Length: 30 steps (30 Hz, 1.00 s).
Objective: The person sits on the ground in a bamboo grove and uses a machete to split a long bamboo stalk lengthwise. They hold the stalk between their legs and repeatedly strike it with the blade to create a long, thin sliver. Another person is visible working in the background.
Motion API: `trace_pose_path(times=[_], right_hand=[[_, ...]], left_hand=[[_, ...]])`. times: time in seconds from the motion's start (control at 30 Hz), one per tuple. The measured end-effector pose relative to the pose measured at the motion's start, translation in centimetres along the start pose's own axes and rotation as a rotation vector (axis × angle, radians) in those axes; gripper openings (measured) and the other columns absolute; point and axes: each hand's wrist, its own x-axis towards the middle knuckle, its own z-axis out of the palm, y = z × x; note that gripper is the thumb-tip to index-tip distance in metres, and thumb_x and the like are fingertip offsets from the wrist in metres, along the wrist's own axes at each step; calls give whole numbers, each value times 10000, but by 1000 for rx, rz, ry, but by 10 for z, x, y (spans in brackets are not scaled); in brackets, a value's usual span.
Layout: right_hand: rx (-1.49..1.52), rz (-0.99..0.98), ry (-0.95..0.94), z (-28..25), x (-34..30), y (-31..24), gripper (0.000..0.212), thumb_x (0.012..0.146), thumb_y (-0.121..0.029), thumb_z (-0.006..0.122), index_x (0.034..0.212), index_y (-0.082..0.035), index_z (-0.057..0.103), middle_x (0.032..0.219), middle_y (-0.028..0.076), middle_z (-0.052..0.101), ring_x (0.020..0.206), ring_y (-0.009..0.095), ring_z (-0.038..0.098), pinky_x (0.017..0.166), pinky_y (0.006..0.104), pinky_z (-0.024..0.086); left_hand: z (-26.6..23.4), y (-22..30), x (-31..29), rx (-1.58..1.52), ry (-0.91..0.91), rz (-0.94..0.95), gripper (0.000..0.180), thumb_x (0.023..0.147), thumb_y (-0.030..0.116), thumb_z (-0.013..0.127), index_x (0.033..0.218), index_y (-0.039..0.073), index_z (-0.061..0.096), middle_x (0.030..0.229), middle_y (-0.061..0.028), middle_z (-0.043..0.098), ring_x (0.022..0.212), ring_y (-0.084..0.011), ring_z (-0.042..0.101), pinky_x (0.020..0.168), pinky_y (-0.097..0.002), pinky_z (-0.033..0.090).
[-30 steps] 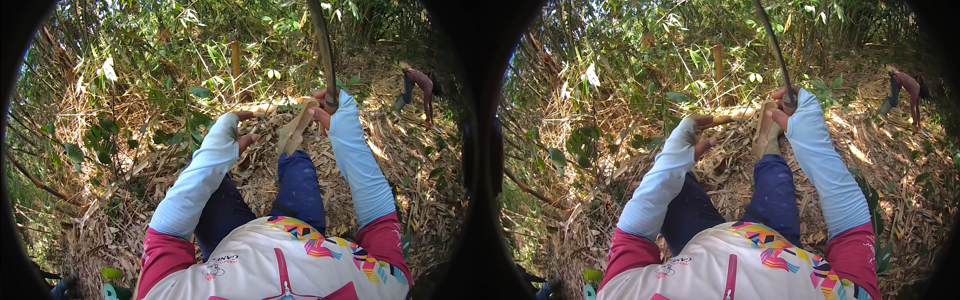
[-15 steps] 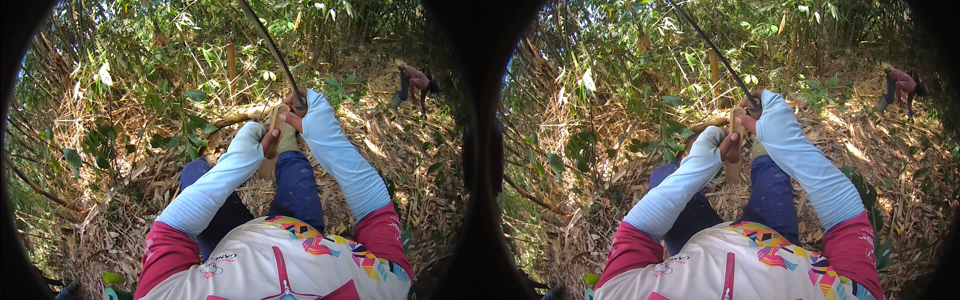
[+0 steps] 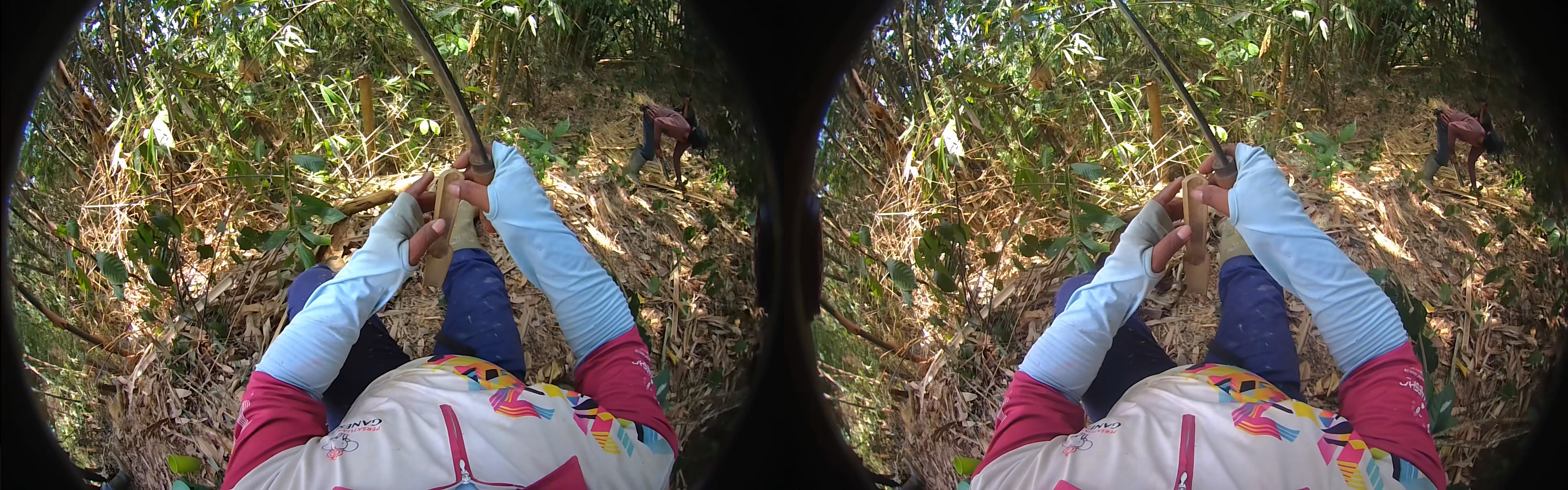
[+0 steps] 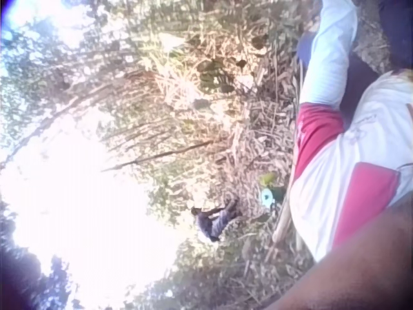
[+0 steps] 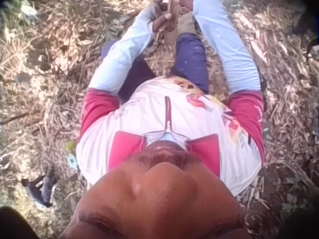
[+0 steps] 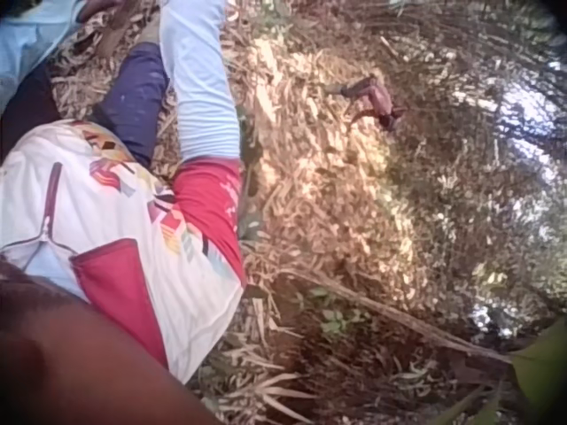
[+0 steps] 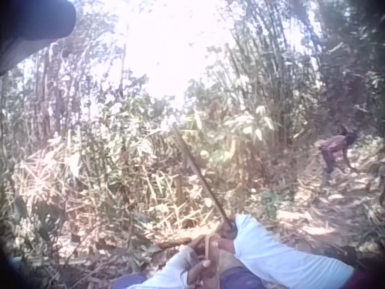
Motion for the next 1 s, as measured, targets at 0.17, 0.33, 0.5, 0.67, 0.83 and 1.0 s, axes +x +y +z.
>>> trace_pose_path(times=[0.17, 0.33, 0.5, 0.67, 0.83, 1.0], right_hand=[[-64, 30, 0, 24, 3, 0, 467, 724, -166, 832, 1094, -7, 595, 889, 89, 682, 802, 141, 650, 717, 269, 535], [143, 150, 58, 19, -9, 27, 606, 819, -138, 743, 1330, 11, 454, 754, 65, 621, 643, 145, 609, 573, 294, 528], [392, 433, -164, 11, -48, 92, 737, 832, -102, 703, 1457, -19, 321, 671, 47, 543, 520, 126, 529, 493, 309, 485], [607, 556, -432, 3, -83, 84, 815, 812, -79, 688, 1503, -37, 258, 700, 61, 559, 558, 125, 544, 544, 296, 488], [750, 543, -602, 8, -97, 69, 832, 796, -68, 697, 1500, -22, 256, 702, 54, 569, 560, 113, 533, 558, 291, 477], [839, 532, -642, 10, -99, 70, 834, 804, -63, 703, 1501, -18, 247, 698, 55, 564, 556, 119, 530, 557, 300, 470]], left_hand=[[7, -6, 1, -39, 207, -187, 292, 968, 227, 579, 1145, 9, 499, 940, -90, 627, 834, -173, 627, 782, -321, 517], [-17, 9, 8, -229, 400, -161, 363, 960, 380, 572, 966, 18, 553, 720, -48, 571, 592, -155, 561, 570, -306, 498], [-55, 3, 14, -229, 579, -166, 409, 893, 447, 645, 908, 42, 584, 679, -21, 534, 529, -129, 508, 492, -278, 424], [-66, 11, 25, 33, 580, -219, 498, 822, 503, 693, 959, 35, 592, 679, -6, 522, 549, -94, 498, 499, -255, 409], [-54, 14, 35, -18, 517, -148, 598, 780, 535, 718, 1057, 20, 593, 696, -17, 533, 574, -96, 507, 519, -260, 425], [-49, 15, 31, -21, 409, -189, 450, 745, 373, 795, 948, 4, 637, 650, -34, 588, 571, -120, 538, 533, -267, 435]])
